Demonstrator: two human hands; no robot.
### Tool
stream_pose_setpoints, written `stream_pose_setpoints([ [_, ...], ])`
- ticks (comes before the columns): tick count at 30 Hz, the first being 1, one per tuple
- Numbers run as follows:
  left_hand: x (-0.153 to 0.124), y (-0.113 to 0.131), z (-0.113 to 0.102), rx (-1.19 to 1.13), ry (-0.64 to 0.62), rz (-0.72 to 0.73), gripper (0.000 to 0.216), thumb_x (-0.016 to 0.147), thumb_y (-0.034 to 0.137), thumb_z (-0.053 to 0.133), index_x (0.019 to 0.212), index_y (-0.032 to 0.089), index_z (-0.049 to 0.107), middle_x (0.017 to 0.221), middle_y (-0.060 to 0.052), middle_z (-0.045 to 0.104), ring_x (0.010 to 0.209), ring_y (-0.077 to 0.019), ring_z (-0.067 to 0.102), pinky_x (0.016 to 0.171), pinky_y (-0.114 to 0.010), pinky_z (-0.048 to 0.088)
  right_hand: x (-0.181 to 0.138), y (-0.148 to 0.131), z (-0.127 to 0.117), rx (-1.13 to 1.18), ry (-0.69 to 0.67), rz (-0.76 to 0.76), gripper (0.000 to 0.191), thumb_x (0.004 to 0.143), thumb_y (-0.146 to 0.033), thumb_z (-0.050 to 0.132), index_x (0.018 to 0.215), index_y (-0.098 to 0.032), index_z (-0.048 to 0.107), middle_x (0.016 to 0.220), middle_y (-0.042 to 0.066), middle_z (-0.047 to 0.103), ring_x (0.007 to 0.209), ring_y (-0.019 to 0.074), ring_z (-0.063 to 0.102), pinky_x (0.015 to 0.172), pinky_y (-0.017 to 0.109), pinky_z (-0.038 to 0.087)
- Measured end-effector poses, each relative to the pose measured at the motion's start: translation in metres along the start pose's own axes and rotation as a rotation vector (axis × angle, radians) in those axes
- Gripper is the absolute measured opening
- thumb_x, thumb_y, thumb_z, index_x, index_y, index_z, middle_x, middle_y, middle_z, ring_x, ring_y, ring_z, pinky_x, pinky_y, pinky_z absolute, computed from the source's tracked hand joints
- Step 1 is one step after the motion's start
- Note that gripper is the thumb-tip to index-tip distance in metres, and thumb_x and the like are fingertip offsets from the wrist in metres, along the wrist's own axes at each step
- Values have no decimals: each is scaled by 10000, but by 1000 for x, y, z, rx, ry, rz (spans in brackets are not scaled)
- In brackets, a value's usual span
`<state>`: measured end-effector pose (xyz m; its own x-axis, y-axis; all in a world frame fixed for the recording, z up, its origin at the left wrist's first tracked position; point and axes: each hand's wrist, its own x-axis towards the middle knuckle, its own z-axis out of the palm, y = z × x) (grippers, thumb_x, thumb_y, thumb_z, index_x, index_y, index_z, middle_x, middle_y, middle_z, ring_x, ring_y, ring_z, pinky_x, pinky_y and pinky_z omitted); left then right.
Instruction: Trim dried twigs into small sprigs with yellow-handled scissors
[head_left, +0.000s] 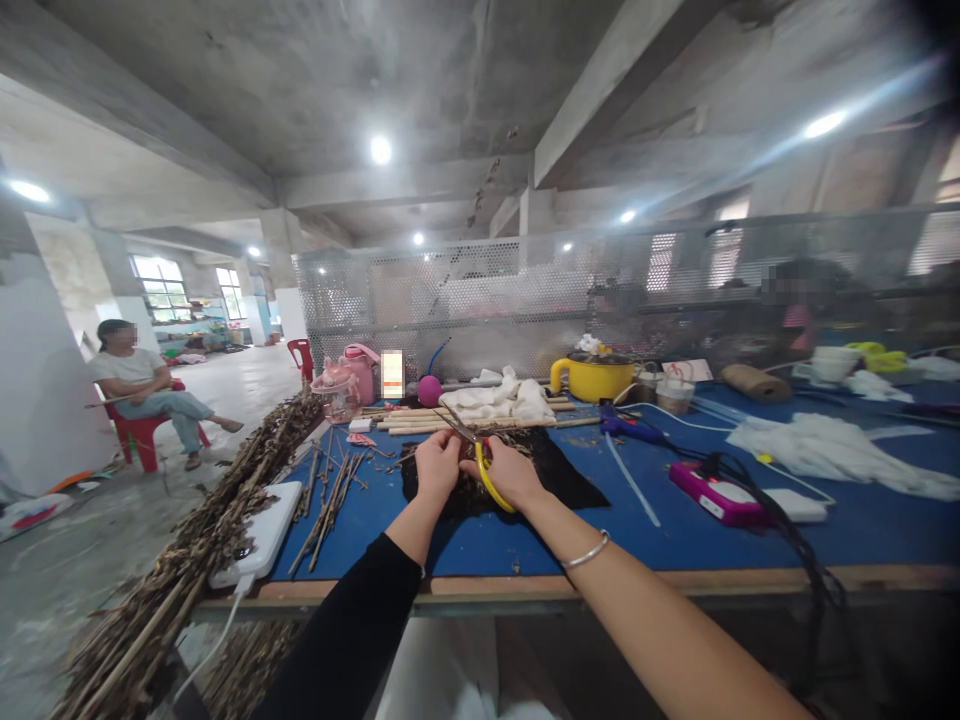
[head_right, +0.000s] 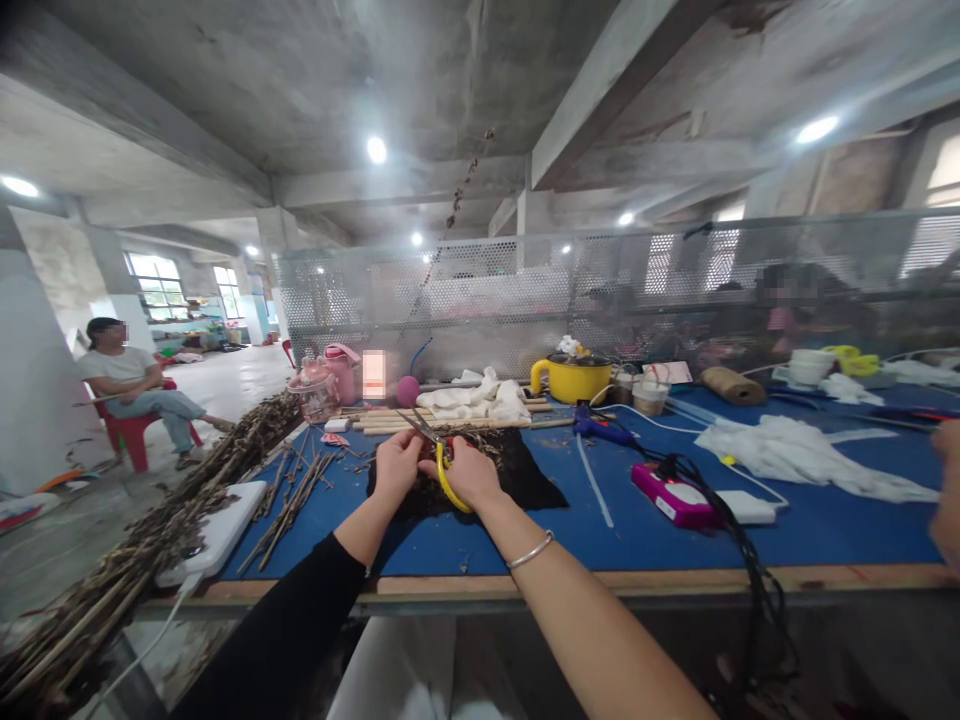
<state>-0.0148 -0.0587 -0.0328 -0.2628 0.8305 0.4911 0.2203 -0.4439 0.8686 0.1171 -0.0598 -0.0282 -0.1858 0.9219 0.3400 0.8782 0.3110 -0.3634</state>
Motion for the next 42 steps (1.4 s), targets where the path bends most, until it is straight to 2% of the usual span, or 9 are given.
stream_pose_setpoints([
  [5,0,0,-2,66,15,27,231,726,310,487,640,150,629,556,-2,582,532,-105,490,524,-191,373,0,1,0,-25,3,13,585,683,-694,433,945,-176,508,869,106,636,835,262,599,656,294,381],
  [11,3,-4,3,-188,-7,-110,222,727,331,497,689,137,597,585,-16,579,531,-107,517,497,-197,409,-1,0,-1,-20,-3,12,533,698,-689,417,855,-198,551,850,92,644,819,241,602,647,279,381],
  [15,5,-5,5,-310,25,-206,201,729,325,508,710,138,581,612,-21,582,550,-107,531,489,-200,427,0,1,0,-13,19,38,545,692,-663,461,957,-191,533,901,98,639,857,243,597,676,281,382],
  [18,5,-5,6,-317,19,-207,188,730,308,503,720,141,589,625,-22,588,556,-109,534,500,-209,440,1,3,2,16,28,18,572,687,-639,493,1031,-182,491,983,105,614,904,238,582,699,280,380],
  [27,5,-8,6,-219,-30,-163,146,690,170,464,726,141,602,630,-30,601,536,-113,537,518,-222,457,2,4,6,38,10,-33,543,686,-627,499,995,-181,469,985,91,603,911,249,576,682,280,378],
  [38,1,1,-3,102,7,-3,226,737,272,447,590,151,569,514,4,546,486,-98,489,491,-191,376,1,1,0,-44,-27,14,583,664,-685,466,939,-172,503,890,114,634,845,260,597,666,295,384],
  [42,1,0,-3,175,-14,11,251,757,278,429,634,147,604,541,6,572,507,-98,499,512,-194,371,1,1,0,-37,-37,23,572,670,-690,450,909,-175,520,880,116,636,824,255,601,654,293,386],
])
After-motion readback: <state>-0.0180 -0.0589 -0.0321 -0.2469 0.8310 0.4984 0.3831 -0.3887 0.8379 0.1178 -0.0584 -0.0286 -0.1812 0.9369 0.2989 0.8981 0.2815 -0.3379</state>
